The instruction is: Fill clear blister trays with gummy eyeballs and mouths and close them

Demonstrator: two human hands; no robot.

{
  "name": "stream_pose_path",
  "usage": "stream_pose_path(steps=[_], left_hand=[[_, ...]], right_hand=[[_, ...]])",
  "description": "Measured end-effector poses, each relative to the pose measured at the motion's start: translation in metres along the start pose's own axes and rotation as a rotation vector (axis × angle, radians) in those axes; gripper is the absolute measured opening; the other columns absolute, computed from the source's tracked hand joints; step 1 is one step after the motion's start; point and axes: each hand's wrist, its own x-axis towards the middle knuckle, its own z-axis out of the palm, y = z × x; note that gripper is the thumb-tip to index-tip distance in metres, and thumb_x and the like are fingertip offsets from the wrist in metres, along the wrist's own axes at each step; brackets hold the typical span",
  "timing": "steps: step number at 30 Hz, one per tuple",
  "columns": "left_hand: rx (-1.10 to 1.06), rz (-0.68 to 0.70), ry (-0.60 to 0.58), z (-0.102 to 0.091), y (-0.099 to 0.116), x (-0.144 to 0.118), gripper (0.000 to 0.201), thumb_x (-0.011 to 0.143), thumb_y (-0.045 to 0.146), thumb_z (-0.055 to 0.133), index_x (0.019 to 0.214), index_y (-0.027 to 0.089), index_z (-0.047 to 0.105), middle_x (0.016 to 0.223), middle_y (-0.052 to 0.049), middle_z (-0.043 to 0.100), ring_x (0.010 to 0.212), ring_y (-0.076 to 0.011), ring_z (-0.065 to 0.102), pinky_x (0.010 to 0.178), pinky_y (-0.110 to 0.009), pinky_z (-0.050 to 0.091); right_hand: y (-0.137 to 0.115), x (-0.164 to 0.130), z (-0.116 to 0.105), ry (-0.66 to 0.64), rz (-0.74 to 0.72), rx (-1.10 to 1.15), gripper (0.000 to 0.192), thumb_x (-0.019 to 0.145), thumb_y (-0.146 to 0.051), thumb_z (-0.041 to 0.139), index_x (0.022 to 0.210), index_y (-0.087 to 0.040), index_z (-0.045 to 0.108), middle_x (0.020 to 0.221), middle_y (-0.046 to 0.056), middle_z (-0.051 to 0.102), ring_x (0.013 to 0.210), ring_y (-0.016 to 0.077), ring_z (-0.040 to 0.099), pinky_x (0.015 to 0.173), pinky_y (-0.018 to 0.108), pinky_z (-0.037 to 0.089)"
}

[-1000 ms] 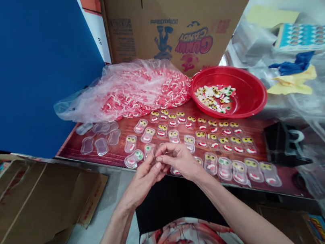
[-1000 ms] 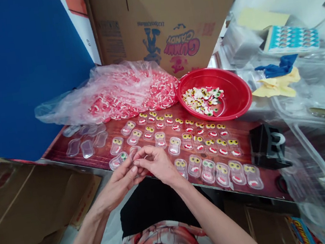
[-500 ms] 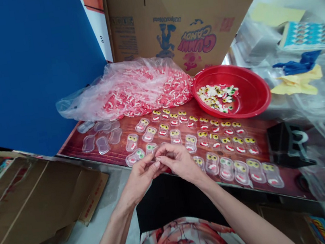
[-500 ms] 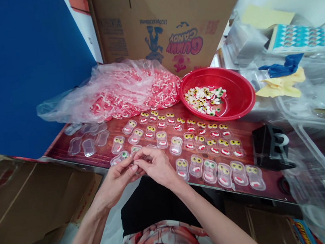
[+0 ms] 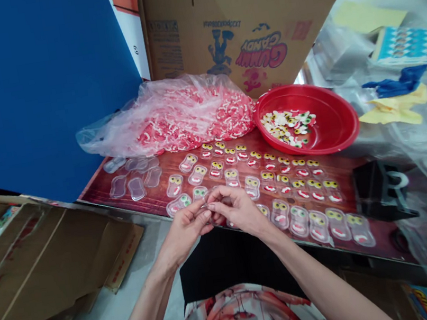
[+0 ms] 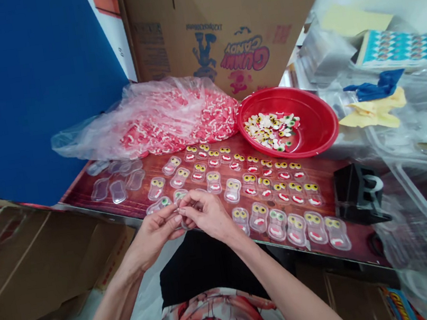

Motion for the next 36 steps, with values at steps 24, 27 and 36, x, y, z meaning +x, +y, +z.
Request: stream_pose_path(steps=[24,27,36], left_hand=[[0.025,-0.004,-0.005,0.002,0.005,0.002,0.053,0.07,0.053,0.081,0.111,0.022,0.073,0.089,-0.001,0.068,0.081,-0.0116,0.064,0.076,-0.021,0.051],[0.031,-0.006,-0.006,0.0,0.002,0.003,0.051,0.073,0.053,0.079,0.113,0.023,0.072,0.09,-0.001,0.068,0.083,-0.012,0.064,0.078,-0.022,0.052],[0.036,0.008,0.048,0.0,-0.004,0.005,0.067,0.074,0.053,0.077,0.132,0.023,0.06,0.097,-0.003,0.07,0.088,-0.0157,0.067,0.079,-0.027,0.054]], right_hand=[[0.009,0.004,0.0,-0.001,0.016,-0.074,0.014,0.079,-0.03,0.066,0.081,-0.019,0.058,0.066,-0.004,0.059,0.051,0.0084,0.058,0.052,0.021,0.053],[0.013,0.004,0.0,0.018,-0.001,-0.128,0.011,0.081,-0.028,0.063,0.082,-0.019,0.058,0.066,-0.004,0.059,0.051,0.0084,0.058,0.051,0.021,0.052],[0.015,0.004,0.001,0.036,-0.036,-0.245,0.007,0.084,-0.027,0.06,0.089,-0.022,0.058,0.073,-0.004,0.061,0.055,0.0101,0.061,0.053,0.022,0.053]])
